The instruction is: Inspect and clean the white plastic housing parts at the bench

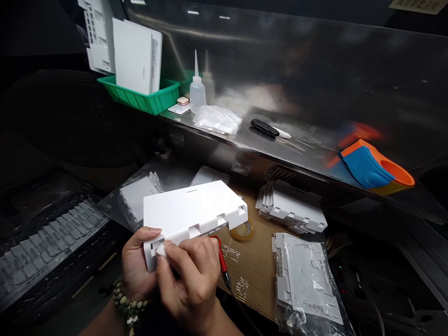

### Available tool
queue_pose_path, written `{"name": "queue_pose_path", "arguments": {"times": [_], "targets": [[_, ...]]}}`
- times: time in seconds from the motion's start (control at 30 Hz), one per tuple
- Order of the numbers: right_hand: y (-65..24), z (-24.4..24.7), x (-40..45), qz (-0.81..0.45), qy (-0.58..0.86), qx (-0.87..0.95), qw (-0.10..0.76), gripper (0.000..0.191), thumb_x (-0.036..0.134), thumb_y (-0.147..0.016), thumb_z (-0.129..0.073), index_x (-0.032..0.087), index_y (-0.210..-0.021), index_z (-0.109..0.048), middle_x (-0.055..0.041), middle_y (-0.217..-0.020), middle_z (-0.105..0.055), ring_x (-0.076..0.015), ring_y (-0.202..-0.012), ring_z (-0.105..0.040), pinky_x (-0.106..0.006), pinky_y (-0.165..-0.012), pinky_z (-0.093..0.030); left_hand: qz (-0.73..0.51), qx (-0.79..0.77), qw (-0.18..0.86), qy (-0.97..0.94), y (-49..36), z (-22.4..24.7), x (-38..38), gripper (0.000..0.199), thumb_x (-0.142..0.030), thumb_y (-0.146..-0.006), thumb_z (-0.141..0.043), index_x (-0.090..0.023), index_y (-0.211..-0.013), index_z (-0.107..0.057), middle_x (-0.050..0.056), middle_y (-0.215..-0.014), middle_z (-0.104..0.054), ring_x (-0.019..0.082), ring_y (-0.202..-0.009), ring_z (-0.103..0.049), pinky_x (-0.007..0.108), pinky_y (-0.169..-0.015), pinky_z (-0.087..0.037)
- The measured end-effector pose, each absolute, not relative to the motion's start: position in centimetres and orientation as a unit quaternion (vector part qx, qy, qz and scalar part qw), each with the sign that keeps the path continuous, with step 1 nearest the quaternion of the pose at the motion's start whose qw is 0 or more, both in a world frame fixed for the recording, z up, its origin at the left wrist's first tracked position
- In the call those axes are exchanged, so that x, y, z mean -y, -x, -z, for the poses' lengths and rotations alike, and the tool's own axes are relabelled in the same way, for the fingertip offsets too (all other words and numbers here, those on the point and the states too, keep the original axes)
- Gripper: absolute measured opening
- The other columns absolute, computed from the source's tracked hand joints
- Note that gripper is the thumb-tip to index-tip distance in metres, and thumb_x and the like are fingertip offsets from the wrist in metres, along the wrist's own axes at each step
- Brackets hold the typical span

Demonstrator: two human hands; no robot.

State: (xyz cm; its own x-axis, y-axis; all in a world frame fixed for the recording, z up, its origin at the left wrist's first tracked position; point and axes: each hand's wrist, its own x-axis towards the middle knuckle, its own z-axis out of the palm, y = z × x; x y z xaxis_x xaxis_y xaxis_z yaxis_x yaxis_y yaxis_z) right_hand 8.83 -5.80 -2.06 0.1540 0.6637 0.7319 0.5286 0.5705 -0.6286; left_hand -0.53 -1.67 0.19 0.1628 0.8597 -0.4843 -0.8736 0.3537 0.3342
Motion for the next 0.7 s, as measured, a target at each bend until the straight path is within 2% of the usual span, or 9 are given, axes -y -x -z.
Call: {"name": "queue_pose_path", "arguments": {"times": [0.17,0.3,0.37,0.47,0.53,0.63,0.7], "targets": [[-9.5,1.1,7.3,-0.147,0.408,0.620,0.654,0.013,0.015,-0.089,-0.069,0.022,-0.099,-0.072,-0.0010,-0.078,-0.061,-0.0167,-0.071,-0.060,-0.034,-0.065,-0.048,-0.562,-0.323,0.761,0.018,0.9,0.4,1.6,0.054,-0.019,-0.067,-0.069,-0.011,-0.120,-0.070,0.011,-0.088,-0.079,0.034,-0.084,-0.077,0.051,-0.093,-0.061],[-13.8,1.0,6.7,-0.136,0.457,0.480,0.737,0.010,0.025,-0.098,-0.061,0.023,-0.106,-0.065,-0.0043,-0.094,-0.066,-0.0200,-0.088,-0.065,-0.036,-0.075,-0.051,-0.590,-0.317,0.741,-0.037,2.2,1.6,0.6,0.057,-0.019,-0.072,-0.070,-0.017,-0.129,-0.068,0.008,-0.092,-0.082,0.030,-0.083,-0.078,0.049,-0.098,-0.058],[-17.0,1.7,5.7,-0.143,0.505,0.374,0.765,0.014,0.032,-0.100,-0.060,0.024,-0.111,-0.061,-0.0021,-0.094,-0.066,-0.0159,-0.081,-0.061,-0.032,-0.073,-0.048,-0.586,-0.263,0.762,-0.085,3.5,2.9,0.1,0.057,-0.031,-0.075,-0.075,-0.021,-0.130,-0.068,0.008,-0.098,-0.082,0.031,-0.093,-0.078,0.048,-0.101,-0.056],[-21.4,3.5,4.8,-0.252,0.554,0.292,0.738,0.030,0.041,-0.092,-0.072,0.023,-0.114,-0.063,0.0044,-0.075,-0.056,-0.0101,-0.066,-0.048,-0.025,-0.064,-0.041,-0.543,-0.168,0.806,-0.164,6.0,5.7,-0.5,0.058,-0.058,-0.080,-0.072,-0.025,-0.128,-0.070,0.008,-0.109,-0.081,0.034,-0.108,-0.074,0.048,-0.102,-0.055],[-23.1,4.9,4.8,-0.358,0.557,0.284,0.693,0.035,0.045,-0.085,-0.079,0.020,-0.107,-0.068,0.0065,-0.065,-0.048,-0.0088,-0.060,-0.042,-0.022,-0.058,-0.038,-0.502,-0.117,0.831,-0.209,7.5,7.4,-0.7,0.064,-0.070,-0.080,-0.067,-0.027,-0.127,-0.071,0.008,-0.114,-0.080,0.035,-0.113,-0.072,0.047,-0.099,-0.057],[-23.4,6.3,5.5,-0.450,0.550,0.275,0.648,0.034,0.051,-0.083,-0.079,0.020,-0.091,-0.070,0.0047,-0.062,-0.051,-0.0097,-0.060,-0.046,-0.021,-0.058,-0.041,-0.452,-0.088,0.852,-0.251,8.7,8.8,-0.8,0.073,-0.078,-0.074,-0.068,-0.028,-0.127,-0.072,0.008,-0.120,-0.078,0.035,-0.112,-0.072,0.044,-0.095,-0.059],[-22.8,6.7,5.9,-0.474,0.548,0.255,0.640,0.034,0.054,-0.083,-0.077,0.022,-0.093,-0.071,0.0016,-0.070,-0.061,-0.0125,-0.066,-0.054,-0.023,-0.061,-0.046,-0.435,-0.098,0.856,-0.261,8.8,8.8,-0.7,0.075,-0.079,-0.070,-0.071,-0.029,-0.126,-0.073,0.006,-0.121,-0.077,0.034,-0.109,-0.074,0.041,-0.094,-0.059]]}}
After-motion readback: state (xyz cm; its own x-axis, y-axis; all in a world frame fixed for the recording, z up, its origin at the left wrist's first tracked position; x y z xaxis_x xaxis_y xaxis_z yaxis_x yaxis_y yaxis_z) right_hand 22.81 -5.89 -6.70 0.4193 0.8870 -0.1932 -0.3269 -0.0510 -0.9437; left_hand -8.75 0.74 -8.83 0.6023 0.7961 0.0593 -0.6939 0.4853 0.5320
